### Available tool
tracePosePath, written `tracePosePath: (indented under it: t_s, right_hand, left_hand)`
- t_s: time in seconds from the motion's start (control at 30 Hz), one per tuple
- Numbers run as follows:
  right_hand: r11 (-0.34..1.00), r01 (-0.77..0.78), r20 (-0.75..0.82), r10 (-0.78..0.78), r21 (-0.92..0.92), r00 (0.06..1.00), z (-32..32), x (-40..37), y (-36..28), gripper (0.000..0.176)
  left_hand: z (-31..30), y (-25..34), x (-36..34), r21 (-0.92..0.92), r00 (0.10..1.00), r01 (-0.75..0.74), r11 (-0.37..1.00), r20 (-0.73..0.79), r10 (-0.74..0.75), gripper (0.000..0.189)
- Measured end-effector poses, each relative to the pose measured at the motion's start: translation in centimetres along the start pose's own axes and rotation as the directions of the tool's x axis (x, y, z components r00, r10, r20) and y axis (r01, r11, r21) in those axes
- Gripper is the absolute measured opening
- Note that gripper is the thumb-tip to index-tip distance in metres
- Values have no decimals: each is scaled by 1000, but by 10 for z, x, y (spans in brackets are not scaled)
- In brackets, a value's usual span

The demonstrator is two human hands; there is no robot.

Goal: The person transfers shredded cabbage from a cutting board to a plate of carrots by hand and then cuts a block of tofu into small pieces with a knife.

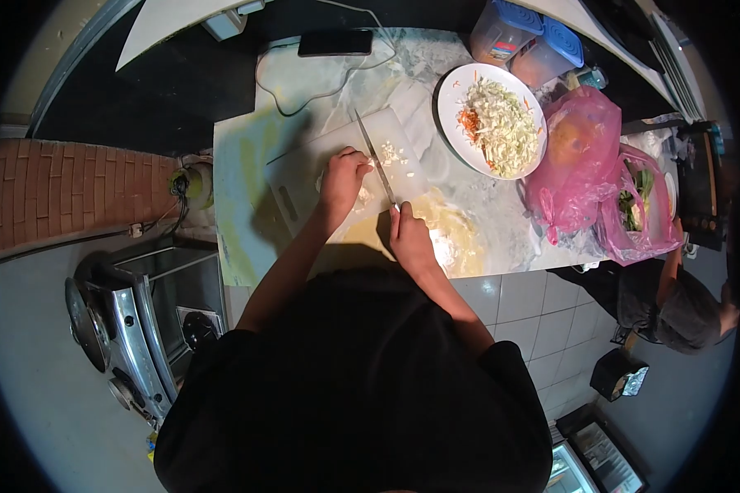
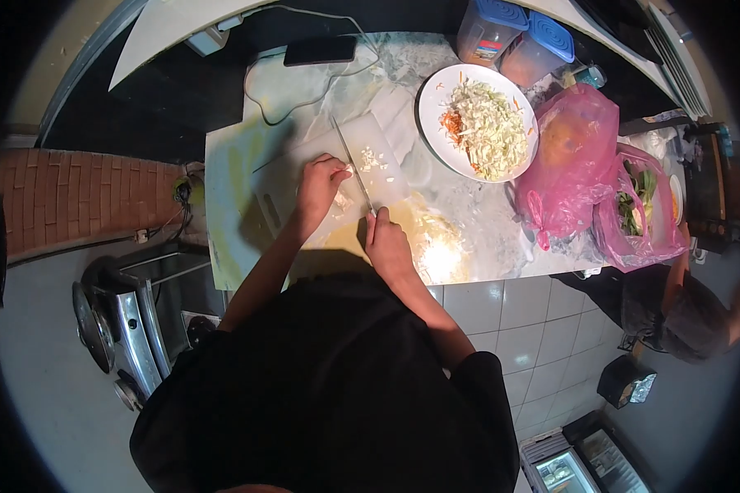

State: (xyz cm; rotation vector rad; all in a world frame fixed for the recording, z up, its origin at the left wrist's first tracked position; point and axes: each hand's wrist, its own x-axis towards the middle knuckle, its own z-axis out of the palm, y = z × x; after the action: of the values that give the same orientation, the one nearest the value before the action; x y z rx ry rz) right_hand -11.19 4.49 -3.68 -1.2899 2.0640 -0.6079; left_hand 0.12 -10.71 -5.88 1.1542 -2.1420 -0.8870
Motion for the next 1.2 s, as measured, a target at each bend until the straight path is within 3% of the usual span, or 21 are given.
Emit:
tracePosePath:
  t_s: [0.33, 0.6, 0.8, 0.87, 0.93, 1.1, 1.2]
  right_hand:
    - [999, -29, 66, 26, 42, 997, -1, 11, -2, 32]
    - [974, -63, 0, 65, -218, 998, 21, 35, -16, 32]
    - [963, -26, 8, 29, -269, 1000, 2, 15, -4, 32]
    - [972, -19, -1, 20, -236, 1000, -5, 5, 4, 31]
    - [998, -3, 27, 4, -63, 1000, -10, -2, 11, 32]
    - [996, -70, -17, 71, 46, 997, -24, -9, 5, 32]
    - [992, -86, -32, 89, 87, 996, -25, -7, 7, 33]
  left_hand:
    - [-4, 5, 2, 24, 999, 27, 999, 24, -28, 13]
    - [-6, 5, 3, 23, 999, 41, 999, 24, -42, 9]
    - [-9, 12, 2, 68, 998, 39, 997, 54, -42, 15]
    - [-11, 15, 1, 105, 997, 28, 994, 64, -35, 19]
    - [-10, 15, 1, 144, 997, 16, 989, 76, -27, 23]
    - [-11, 23, 5, 134, 988, -135, 982, 96, 123, 29]
    - [-4, 19, 12, 177, 978, -157, 972, 164, 128, 28]
